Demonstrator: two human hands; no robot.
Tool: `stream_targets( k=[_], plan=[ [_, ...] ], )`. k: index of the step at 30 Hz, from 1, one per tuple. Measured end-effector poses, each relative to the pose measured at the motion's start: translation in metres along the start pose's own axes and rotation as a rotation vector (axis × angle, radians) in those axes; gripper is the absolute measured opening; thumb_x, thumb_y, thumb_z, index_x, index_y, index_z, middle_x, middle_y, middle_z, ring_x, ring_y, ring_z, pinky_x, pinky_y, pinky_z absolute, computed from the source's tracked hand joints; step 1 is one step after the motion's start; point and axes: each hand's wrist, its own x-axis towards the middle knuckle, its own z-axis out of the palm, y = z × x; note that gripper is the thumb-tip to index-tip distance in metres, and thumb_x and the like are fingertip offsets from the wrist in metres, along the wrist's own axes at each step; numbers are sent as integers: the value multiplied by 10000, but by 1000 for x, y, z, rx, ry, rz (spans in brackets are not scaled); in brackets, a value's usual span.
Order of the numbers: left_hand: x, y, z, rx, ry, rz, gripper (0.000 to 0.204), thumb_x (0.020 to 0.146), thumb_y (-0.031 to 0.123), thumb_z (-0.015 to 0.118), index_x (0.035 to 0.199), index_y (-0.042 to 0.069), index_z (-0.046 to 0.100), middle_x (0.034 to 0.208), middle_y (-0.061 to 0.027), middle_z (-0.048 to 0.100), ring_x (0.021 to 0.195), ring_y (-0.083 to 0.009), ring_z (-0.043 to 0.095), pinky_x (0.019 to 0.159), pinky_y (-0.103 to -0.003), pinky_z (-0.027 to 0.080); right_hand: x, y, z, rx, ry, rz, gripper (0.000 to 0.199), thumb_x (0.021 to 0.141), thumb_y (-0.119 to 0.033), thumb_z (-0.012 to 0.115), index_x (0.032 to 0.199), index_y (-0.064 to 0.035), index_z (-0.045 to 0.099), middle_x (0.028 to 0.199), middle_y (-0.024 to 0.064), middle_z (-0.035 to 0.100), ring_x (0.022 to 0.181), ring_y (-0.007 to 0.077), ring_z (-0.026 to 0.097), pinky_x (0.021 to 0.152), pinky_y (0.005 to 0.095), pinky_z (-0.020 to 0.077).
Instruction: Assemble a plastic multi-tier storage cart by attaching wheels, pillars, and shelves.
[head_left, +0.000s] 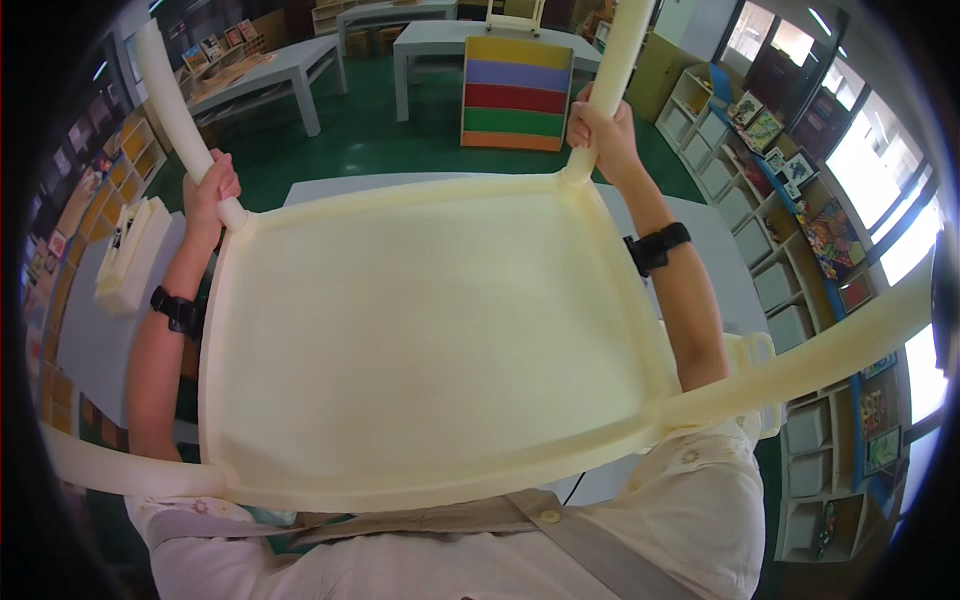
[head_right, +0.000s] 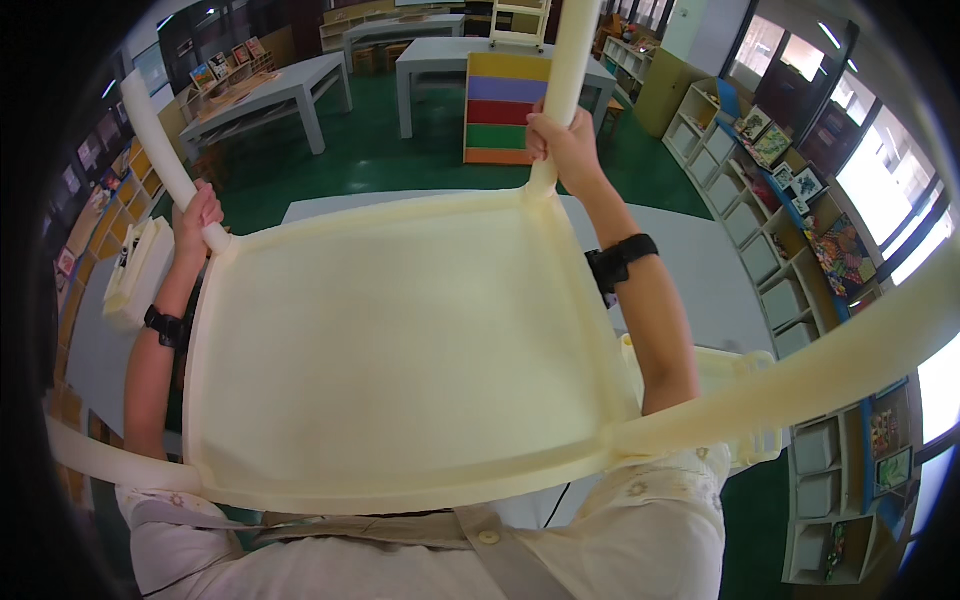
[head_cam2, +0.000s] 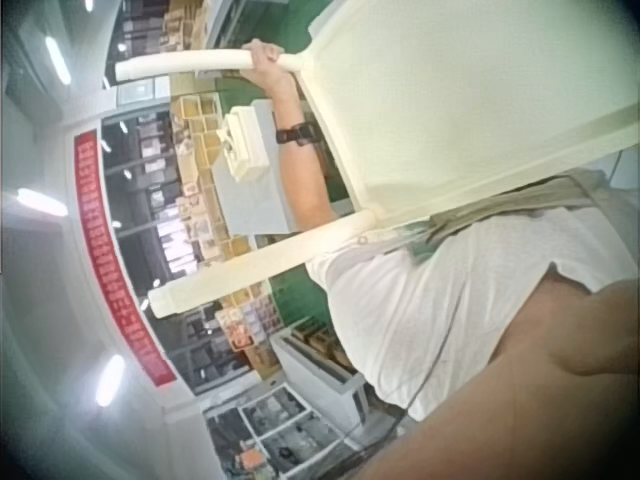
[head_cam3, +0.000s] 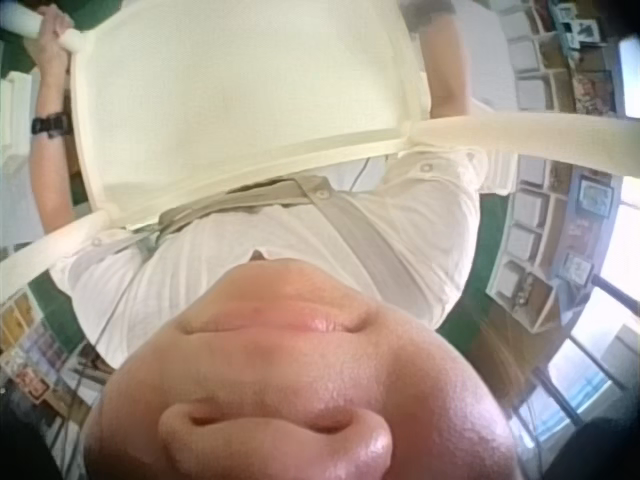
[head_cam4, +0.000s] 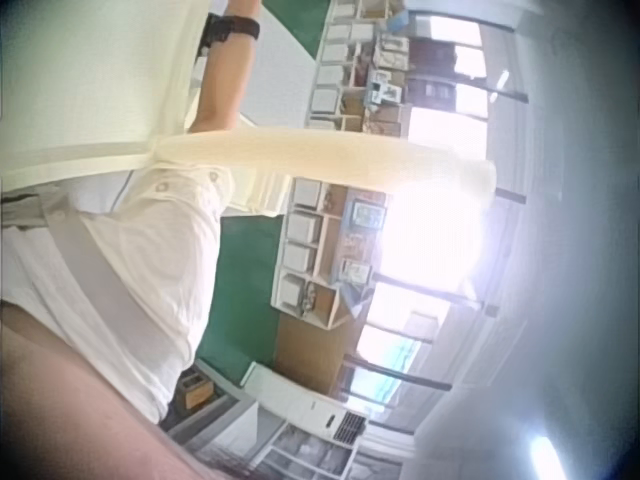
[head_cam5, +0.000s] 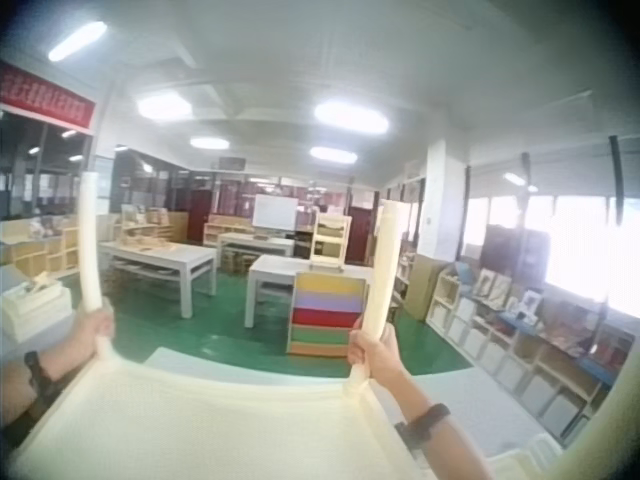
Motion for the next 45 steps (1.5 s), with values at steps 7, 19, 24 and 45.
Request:
stream_targets(
  k=[7, 19, 24, 45],
  plan=[
    [-6, 2, 19, 174, 162, 72, 134, 779, 112, 565, 734, 66, 447, 513, 33, 358, 423, -52, 335, 410, -194, 273, -3, 8, 6, -269, 244, -178, 104, 735, -61, 523, 708, -34, 425, 483, 30, 425, 404, 100, 423, 400, 237, 355],
    [5, -11, -6, -237, -129, -113, 115, 728, 24, 564, 717, 75, 461, 536, 36, 392, 441, -49, 354, 429, -199, 313, -8, 5, -22, -19, 20, 101, 118, 766, -51, 514, 798, -94, 409, 557, -40, 336, 439, 47, 322, 408, 201, 296],
    [-9, -1, -13, -116, -198, -52, 154, 752, 72, 575, 653, 53, 459, 483, 12, 396, 423, -70, 368, 434, -216, 308, -17, 13, 7, -31, 24, 50, 107, 780, -37, 492, 804, -71, 393, 551, -8, 343, 439, 68, 327, 435, 210, 311],
    [-386, -152, -348, 1597, -1020, -1013, 709, 815, 525, 390, 1321, 64, 204, 1337, -256, 192, 1236, -426, 154, 1037, -427, 113, -374, 64, -179, -1193, -27, 837, 616, 814, -443, 483, 1188, 36, 387, 1199, 221, 430, 1130, 321, 392, 964, 377, 284]
  ],
)
